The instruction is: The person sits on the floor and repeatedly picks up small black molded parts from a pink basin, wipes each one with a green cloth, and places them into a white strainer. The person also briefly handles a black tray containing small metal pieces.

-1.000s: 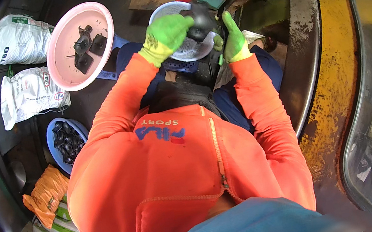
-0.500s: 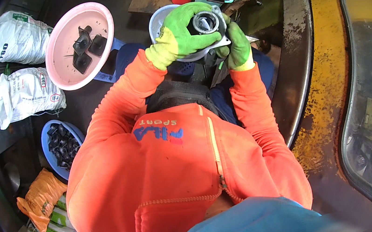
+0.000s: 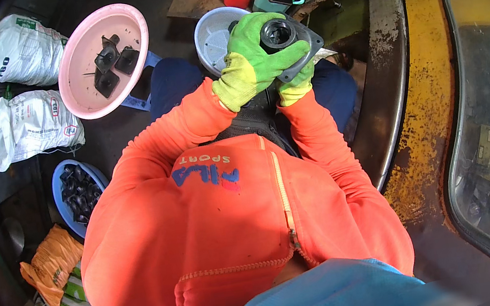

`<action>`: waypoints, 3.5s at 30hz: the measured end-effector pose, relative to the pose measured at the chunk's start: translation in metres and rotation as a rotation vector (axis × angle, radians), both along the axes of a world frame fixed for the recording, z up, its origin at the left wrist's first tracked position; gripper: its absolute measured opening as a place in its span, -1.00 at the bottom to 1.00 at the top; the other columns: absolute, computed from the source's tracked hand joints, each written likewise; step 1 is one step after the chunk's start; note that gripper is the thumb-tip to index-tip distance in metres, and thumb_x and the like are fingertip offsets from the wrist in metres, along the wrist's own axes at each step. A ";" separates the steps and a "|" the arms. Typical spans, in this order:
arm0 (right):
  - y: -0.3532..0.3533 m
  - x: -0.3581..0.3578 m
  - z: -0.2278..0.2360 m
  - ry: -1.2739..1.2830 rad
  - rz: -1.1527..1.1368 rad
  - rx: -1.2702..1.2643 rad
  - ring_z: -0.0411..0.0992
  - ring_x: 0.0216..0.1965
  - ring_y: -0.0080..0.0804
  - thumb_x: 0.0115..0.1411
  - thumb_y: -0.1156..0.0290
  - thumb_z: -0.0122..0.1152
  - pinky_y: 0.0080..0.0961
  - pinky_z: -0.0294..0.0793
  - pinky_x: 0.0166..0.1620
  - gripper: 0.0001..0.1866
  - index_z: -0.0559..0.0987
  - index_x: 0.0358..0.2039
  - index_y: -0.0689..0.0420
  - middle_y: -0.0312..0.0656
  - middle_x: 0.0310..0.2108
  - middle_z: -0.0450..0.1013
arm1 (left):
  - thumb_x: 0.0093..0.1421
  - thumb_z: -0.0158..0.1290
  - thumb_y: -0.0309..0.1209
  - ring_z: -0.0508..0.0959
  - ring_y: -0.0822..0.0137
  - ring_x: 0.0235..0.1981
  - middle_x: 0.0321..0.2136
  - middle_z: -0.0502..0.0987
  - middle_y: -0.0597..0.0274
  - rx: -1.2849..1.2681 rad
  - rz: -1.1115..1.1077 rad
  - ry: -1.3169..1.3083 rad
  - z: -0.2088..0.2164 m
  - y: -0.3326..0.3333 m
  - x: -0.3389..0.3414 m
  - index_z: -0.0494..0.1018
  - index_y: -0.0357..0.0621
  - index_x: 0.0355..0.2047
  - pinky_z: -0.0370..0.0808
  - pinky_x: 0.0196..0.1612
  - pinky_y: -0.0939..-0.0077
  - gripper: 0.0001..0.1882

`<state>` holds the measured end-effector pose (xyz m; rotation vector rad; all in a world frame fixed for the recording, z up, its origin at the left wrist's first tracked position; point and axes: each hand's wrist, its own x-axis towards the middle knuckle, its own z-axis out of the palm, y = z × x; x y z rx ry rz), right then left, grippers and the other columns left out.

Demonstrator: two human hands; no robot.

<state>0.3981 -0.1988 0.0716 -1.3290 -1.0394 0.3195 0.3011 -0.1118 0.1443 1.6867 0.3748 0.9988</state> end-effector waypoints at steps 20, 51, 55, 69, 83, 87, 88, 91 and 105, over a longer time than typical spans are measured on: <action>-0.014 -0.020 0.038 -0.276 0.309 -0.160 0.46 -0.03 -0.30 -0.05 0.33 0.46 -0.34 0.46 0.05 -0.39 0.46 0.04 0.11 -0.22 -0.06 0.48 | -0.24 0.28 -0.32 0.55 0.27 -0.15 -0.23 0.58 0.17 -0.067 -0.979 0.170 0.005 0.052 -0.017 0.55 -0.20 -0.25 0.45 -0.02 0.35 -0.53; -0.014 -0.015 0.055 -0.278 0.218 -0.178 0.35 0.09 -0.33 0.07 0.33 0.28 -0.42 0.44 0.00 -0.47 0.40 0.07 0.10 -0.15 -0.05 0.43 | -0.10 0.33 -0.44 0.57 0.22 -0.12 -0.14 0.58 0.11 0.025 -0.765 -0.036 0.010 0.034 -0.011 0.51 -0.21 -0.19 0.49 -0.04 0.35 -0.58; -0.019 -0.023 0.054 -0.389 0.255 -0.173 0.38 0.04 -0.35 0.04 0.34 0.31 -0.44 0.45 -0.03 -0.48 0.42 0.03 0.11 -0.16 -0.09 0.45 | -0.15 0.33 -0.37 0.57 0.20 -0.12 -0.18 0.59 0.11 0.109 -0.906 -0.012 0.013 0.044 -0.012 0.51 -0.22 -0.22 0.49 -0.04 0.33 -0.56; -0.018 -0.027 0.048 -0.208 0.185 -0.141 0.48 -0.15 -0.39 -0.08 0.38 0.44 -0.50 0.51 -0.15 -0.51 0.48 -0.12 0.15 -0.19 -0.22 0.51 | -0.24 0.37 -0.22 0.35 0.09 0.16 0.04 0.50 0.01 0.115 -1.493 -0.064 0.019 0.063 0.016 0.51 -0.16 -0.11 0.22 0.21 0.05 -0.37; -0.014 -0.019 0.053 -0.159 -0.119 -0.104 0.51 -0.11 -0.22 -0.01 0.29 0.30 -0.40 0.50 -0.11 -0.53 0.51 -0.04 0.10 -0.20 -0.17 0.52 | -0.12 0.38 -0.45 0.55 0.23 -0.08 -0.06 0.55 0.07 0.161 -0.392 -0.106 -0.005 0.006 -0.001 0.47 -0.17 -0.16 0.48 -0.03 0.36 -0.53; -0.022 -0.014 0.068 -0.328 0.002 -0.110 0.47 -0.02 -0.25 -0.05 0.29 0.37 -0.41 0.47 -0.03 -0.47 0.51 -0.01 0.05 -0.22 -0.09 0.50 | -0.12 0.36 -0.45 0.56 0.20 -0.09 -0.09 0.57 0.07 0.229 -0.485 -0.093 0.010 0.017 -0.005 0.47 -0.16 -0.18 0.49 -0.03 0.35 -0.54; -0.021 -0.016 0.069 -0.266 0.042 -0.118 0.47 -0.02 -0.27 -0.06 0.30 0.39 -0.41 0.47 -0.02 -0.46 0.51 0.00 0.05 -0.23 -0.08 0.50 | -0.12 0.36 -0.44 0.56 0.19 -0.09 -0.09 0.57 0.08 0.256 -0.527 -0.078 0.013 0.020 -0.006 0.47 -0.16 -0.18 0.49 -0.03 0.34 -0.54; -0.023 -0.018 0.071 0.135 0.210 -0.196 0.47 -0.01 -0.31 -0.09 0.32 0.47 -0.41 0.47 -0.01 -0.40 0.50 0.02 0.05 -0.25 -0.07 0.50 | -0.12 0.37 -0.43 0.55 0.17 -0.08 -0.09 0.57 0.09 0.205 -0.641 -0.014 0.016 0.027 -0.010 0.48 -0.16 -0.18 0.49 -0.03 0.32 -0.54; -0.027 -0.020 0.074 -0.185 0.285 -0.252 0.50 -0.08 -0.34 -0.09 0.29 0.52 -0.37 0.50 -0.05 -0.50 0.59 -0.09 0.06 -0.22 -0.12 0.54 | -0.18 0.36 -0.40 0.57 0.18 -0.09 -0.12 0.59 0.10 0.154 -0.878 0.033 0.012 0.041 -0.010 0.52 -0.18 -0.23 0.49 -0.01 0.32 -0.55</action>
